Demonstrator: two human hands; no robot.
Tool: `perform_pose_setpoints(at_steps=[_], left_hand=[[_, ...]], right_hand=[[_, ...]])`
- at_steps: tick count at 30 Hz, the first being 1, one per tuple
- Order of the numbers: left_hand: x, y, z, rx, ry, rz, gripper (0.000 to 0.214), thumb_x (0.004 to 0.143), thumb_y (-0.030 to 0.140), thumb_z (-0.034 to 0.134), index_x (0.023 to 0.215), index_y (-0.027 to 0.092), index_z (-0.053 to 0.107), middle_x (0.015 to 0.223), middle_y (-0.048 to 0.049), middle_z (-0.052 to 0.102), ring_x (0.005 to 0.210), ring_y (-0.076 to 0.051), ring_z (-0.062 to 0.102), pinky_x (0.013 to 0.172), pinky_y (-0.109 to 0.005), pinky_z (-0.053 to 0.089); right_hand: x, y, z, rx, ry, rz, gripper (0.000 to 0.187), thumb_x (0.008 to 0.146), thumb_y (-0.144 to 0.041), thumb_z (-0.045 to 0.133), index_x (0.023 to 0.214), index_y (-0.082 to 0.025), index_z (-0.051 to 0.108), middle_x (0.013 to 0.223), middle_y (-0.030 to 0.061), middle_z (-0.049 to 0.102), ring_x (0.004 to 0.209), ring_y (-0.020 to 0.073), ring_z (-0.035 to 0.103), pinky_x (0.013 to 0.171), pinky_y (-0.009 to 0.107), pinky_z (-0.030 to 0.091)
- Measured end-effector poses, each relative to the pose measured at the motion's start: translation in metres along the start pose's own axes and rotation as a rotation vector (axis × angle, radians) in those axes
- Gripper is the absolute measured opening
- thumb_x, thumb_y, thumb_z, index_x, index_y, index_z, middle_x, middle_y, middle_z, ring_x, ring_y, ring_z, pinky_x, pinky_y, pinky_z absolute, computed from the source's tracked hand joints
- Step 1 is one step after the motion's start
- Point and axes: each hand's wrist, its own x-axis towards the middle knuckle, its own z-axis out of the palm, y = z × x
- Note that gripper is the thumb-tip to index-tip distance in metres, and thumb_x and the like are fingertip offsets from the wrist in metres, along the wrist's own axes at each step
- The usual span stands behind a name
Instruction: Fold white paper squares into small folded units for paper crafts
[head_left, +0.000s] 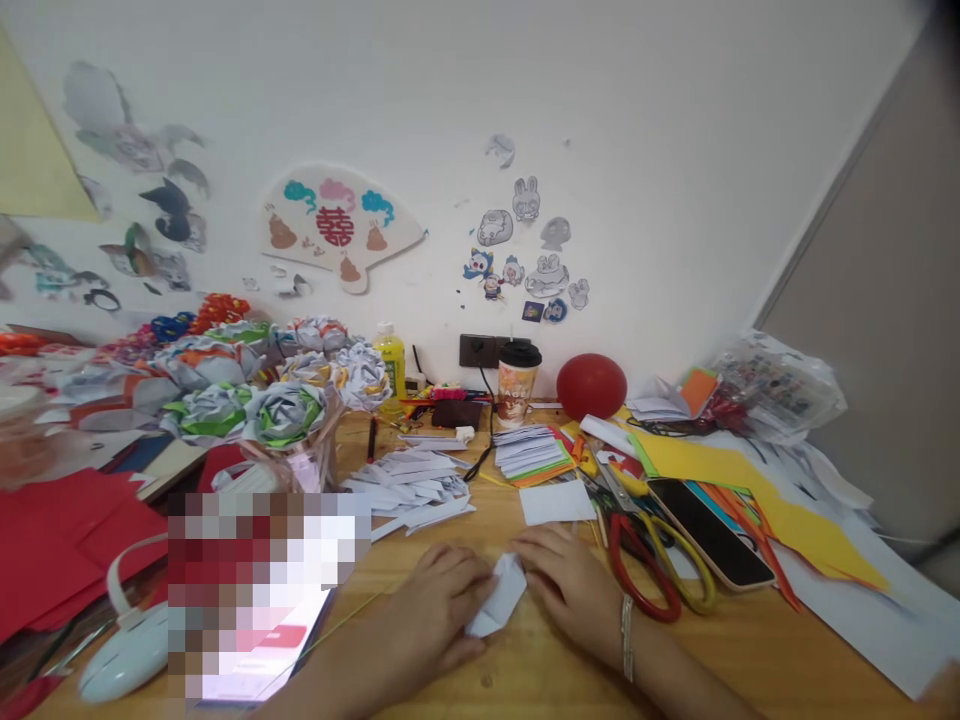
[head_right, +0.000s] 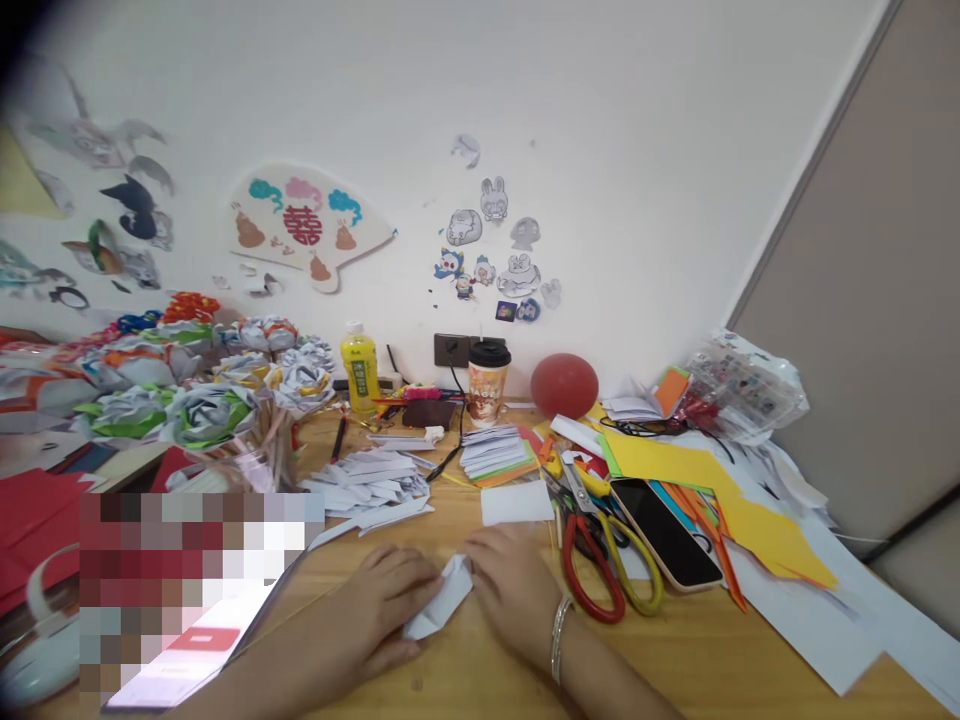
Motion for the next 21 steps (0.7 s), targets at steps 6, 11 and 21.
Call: perform_pose_setpoints(at_steps=[6,11,21], left_hand=[[-0.002,-0.013,0.01,0.108,0.183,0.013,0.029,0.093,0.016,0.037,0.115,0.023,0.054,0.098,-0.006,0.063,0.091,-0.019,0.056,0.082,-0.033,0.046],[-0.002,-0.011,0.013,0.176,0.18,-0.028,0.024,0.092,0.012,0.036,0.096,0.018,0.059,0.086,-0.0053,0.063,0.079,-0.018,0.057,0.071,-0.028,0.048],[0.001,-0.012,0.015,0.238,0.195,0.034,0.03,0.093,0.011,0.032,0.077,0.017,0.056,0.082,-0.0043,0.061,0.075,-0.016,0.054,0.069,-0.026,0.045]], right_hand=[[0.0,0.005,0.001,-0.291,-0.067,-0.059,0.009,0.081,-0.015,0.057,0.087,-0.018,0.064,0.087,0.0052,0.064,0.083,0.0195,0.053,0.074,0.033,0.041],[0.0,0.006,0.005,-0.434,-0.016,-0.16,0.017,0.081,-0.023,0.062,0.095,-0.014,0.062,0.077,0.0055,0.062,0.073,0.0195,0.051,0.065,0.032,0.038],[0.001,0.009,0.006,-0.492,-0.059,-0.294,0.016,0.088,-0.017,0.051,0.076,-0.017,0.06,0.072,0.0041,0.057,0.069,0.0172,0.045,0.063,0.031,0.032]])
